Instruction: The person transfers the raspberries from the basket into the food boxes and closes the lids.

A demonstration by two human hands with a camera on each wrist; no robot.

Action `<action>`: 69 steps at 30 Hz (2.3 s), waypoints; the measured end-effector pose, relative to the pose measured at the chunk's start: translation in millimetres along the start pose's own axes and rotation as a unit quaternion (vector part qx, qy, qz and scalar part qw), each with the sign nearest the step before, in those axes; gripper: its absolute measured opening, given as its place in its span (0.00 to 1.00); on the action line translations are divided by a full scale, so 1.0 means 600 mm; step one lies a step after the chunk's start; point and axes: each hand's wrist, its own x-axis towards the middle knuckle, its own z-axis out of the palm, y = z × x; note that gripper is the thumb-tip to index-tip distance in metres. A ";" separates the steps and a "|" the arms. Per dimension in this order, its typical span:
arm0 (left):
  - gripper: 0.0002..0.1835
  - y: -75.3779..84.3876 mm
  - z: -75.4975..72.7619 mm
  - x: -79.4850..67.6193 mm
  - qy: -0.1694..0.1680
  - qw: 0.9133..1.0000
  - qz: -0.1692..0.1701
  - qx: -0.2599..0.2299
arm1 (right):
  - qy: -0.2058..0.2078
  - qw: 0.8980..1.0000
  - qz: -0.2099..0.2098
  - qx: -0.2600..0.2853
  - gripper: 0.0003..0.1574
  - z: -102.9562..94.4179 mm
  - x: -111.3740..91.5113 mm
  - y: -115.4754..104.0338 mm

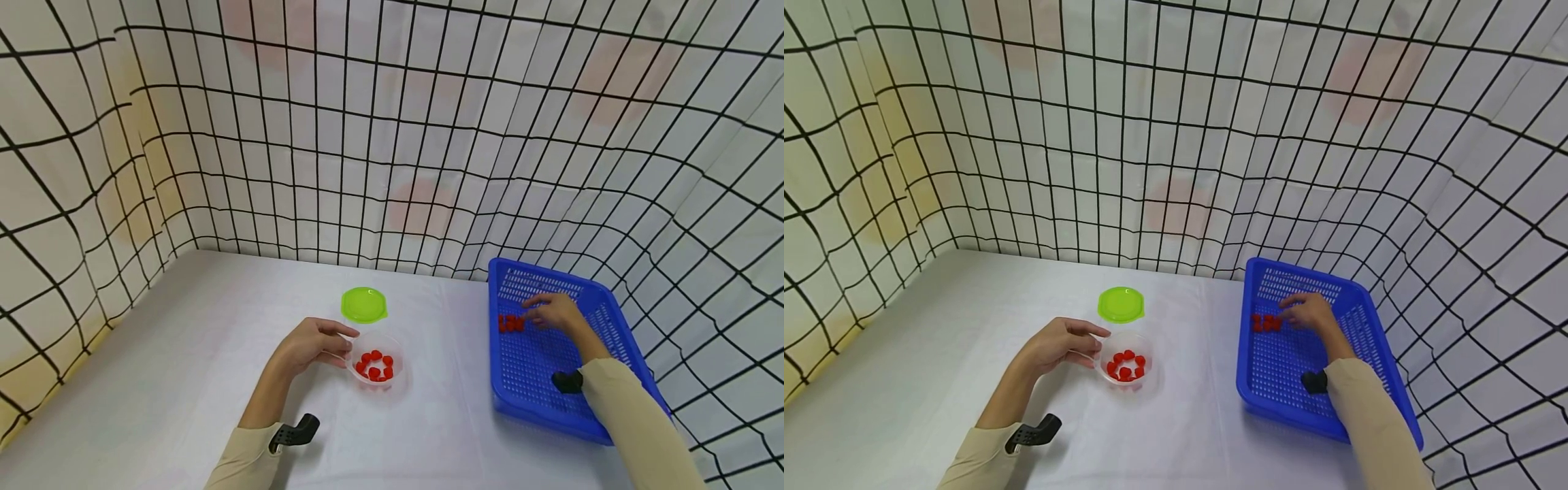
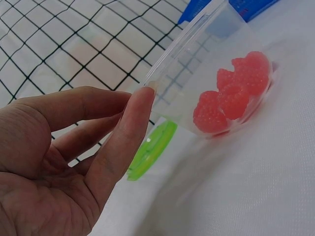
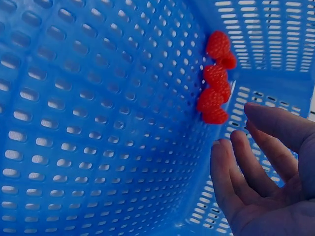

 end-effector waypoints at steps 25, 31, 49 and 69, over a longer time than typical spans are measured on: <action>0.17 -0.003 -0.001 0.006 0.000 1.000 -0.005 0.001 | -0.017 0.999 0.021 -0.030 0.20 0.012 0.012 0.014; 0.17 -0.004 -0.002 0.006 0.001 1.000 -0.006 0.001 | -0.017 0.999 0.028 -0.026 0.18 0.014 0.013 0.014; 0.17 -0.003 -0.001 0.006 0.003 1.000 -0.007 0.005 | -0.007 1.000 0.014 0.001 0.18 0.001 0.003 0.004; 0.16 -0.004 -0.003 0.005 0.002 1.000 -0.007 0.006 | 0.002 0.997 -0.070 0.017 0.18 -0.018 -0.045 -0.085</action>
